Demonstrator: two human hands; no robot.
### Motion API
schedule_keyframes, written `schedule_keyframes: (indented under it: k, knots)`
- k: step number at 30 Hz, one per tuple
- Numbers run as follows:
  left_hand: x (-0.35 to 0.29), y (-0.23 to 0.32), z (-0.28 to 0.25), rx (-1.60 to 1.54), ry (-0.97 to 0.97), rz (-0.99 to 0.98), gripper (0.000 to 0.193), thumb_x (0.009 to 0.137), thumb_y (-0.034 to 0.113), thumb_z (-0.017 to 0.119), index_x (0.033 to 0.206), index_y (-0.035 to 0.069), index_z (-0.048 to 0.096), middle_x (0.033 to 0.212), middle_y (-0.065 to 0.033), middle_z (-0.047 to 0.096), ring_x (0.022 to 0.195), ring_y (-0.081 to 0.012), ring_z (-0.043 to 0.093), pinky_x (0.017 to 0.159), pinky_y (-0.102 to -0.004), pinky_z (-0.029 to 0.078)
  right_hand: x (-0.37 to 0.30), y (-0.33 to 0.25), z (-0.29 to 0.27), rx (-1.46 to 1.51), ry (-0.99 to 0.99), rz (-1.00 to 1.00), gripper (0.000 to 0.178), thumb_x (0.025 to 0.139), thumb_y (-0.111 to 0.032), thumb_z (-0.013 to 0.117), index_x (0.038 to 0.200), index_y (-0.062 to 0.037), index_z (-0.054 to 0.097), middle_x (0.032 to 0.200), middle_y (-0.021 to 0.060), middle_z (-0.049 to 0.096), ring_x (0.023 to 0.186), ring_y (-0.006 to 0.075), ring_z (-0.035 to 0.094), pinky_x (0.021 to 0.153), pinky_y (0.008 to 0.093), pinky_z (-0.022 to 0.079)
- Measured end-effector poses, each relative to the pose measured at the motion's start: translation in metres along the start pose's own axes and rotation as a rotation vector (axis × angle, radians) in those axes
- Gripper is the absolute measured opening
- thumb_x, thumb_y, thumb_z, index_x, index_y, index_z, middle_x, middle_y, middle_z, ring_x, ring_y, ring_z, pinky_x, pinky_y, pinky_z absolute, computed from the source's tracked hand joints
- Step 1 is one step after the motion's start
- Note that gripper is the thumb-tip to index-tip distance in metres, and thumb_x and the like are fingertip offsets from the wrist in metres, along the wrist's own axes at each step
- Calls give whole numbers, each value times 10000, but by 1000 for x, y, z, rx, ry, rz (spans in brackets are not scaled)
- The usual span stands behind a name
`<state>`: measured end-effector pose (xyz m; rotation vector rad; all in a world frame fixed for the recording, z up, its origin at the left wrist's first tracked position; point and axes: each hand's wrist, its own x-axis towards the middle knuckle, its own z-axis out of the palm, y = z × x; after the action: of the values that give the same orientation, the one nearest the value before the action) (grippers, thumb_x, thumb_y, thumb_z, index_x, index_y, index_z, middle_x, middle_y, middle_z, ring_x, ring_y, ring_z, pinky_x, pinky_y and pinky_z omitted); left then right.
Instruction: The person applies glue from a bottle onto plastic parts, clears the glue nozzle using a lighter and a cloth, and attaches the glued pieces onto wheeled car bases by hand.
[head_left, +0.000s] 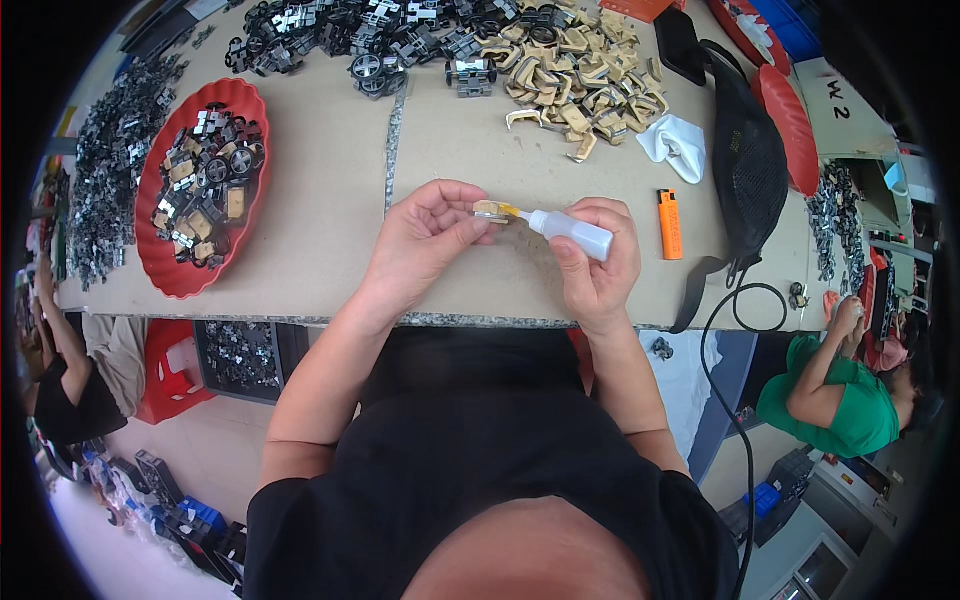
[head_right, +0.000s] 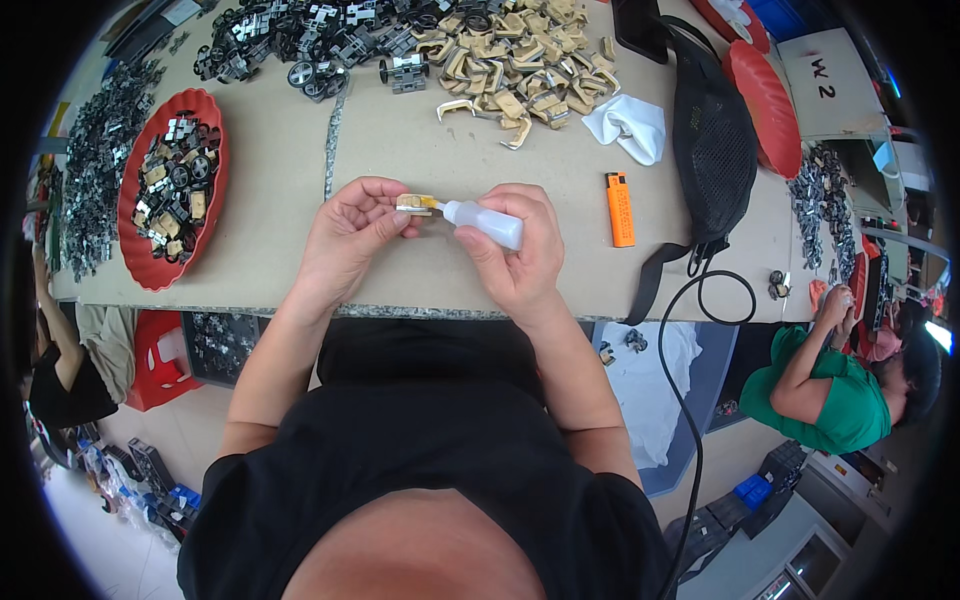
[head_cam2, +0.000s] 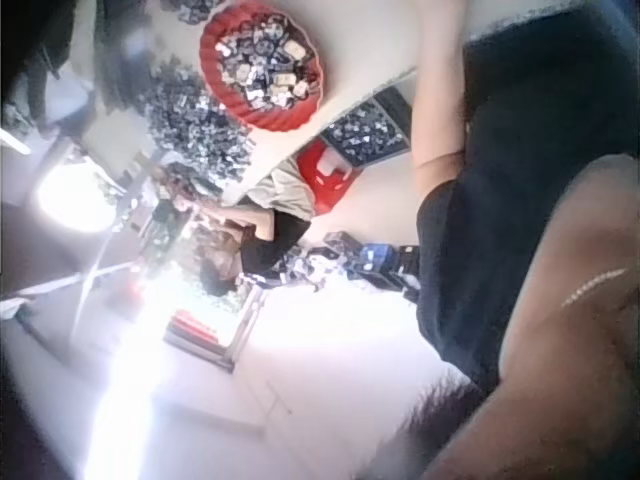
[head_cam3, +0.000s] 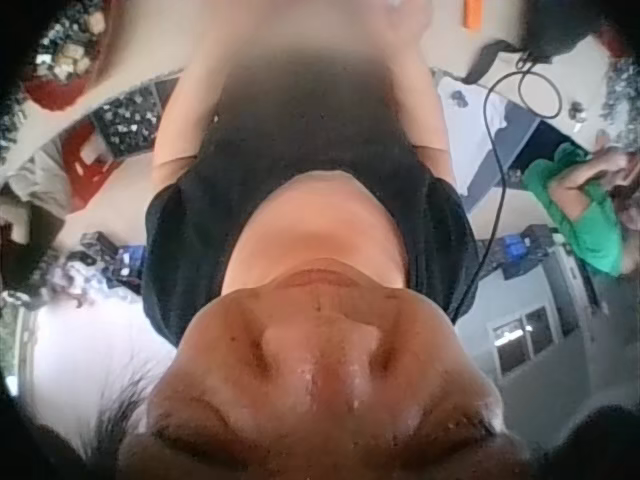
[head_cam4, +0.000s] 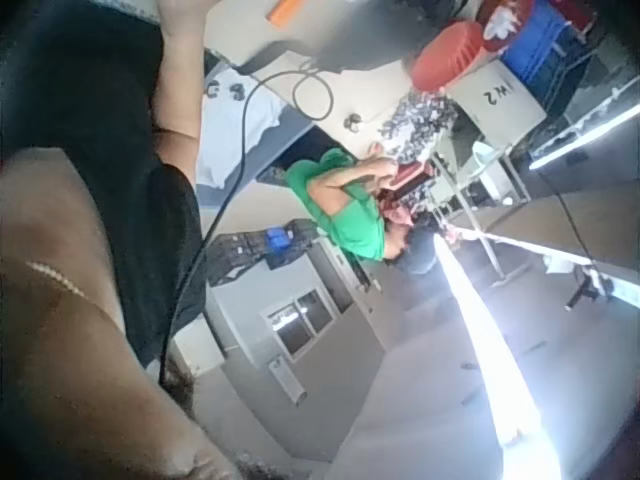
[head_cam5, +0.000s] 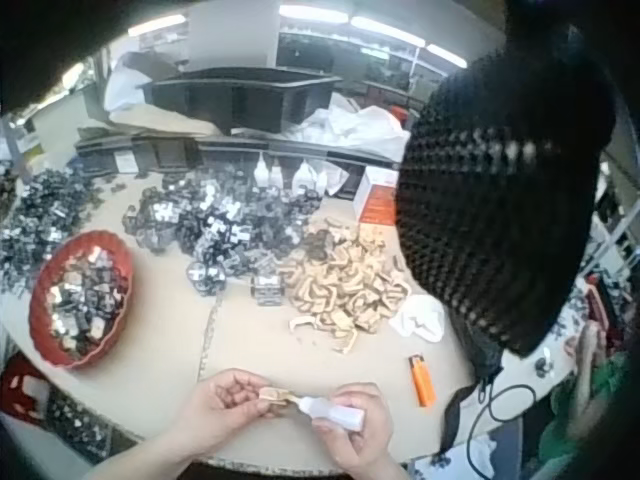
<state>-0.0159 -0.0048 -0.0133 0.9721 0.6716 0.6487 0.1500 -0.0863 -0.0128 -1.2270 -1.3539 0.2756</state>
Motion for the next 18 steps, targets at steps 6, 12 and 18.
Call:
schedule_keyframes:
  k: [6, 12, 18]
  knots:
    - [0, -1, -1, 13, -12, -2, 221, 814, 25, 559, 1023, -5, 493, 864, -68, 603, 781, -94, 583, 721, -202, 466, -1, -1, -1, -1, 0, 29, 265, 731, -97, 669, 911, 0, 500, 834, 118, 529, 717, 177, 518, 623, 253, 425]
    - [1, -2, -2, 17, 0, -2, 227, 815, 30, 559, 1028, -6, 489, 863, -72, 604, 777, -96, 585, 722, -205, 467, -2, 0, -3, -1, 6, 46, 264, 726, -93, 672, 905, 3, 503, 835, 121, 530, 715, 177, 519, 622, 254, 425]
    - [0, -1, -2, 12, -1, 0, 227, 820, 33, 554, 1032, -9, 487, 869, -74, 604, 781, -101, 586, 730, -213, 473, -2, -1, -3, 17, -4, 77, 266, 723, -82, 671, 905, 11, 500, 822, 119, 533, 721, 172, 520, 627, 258, 425]
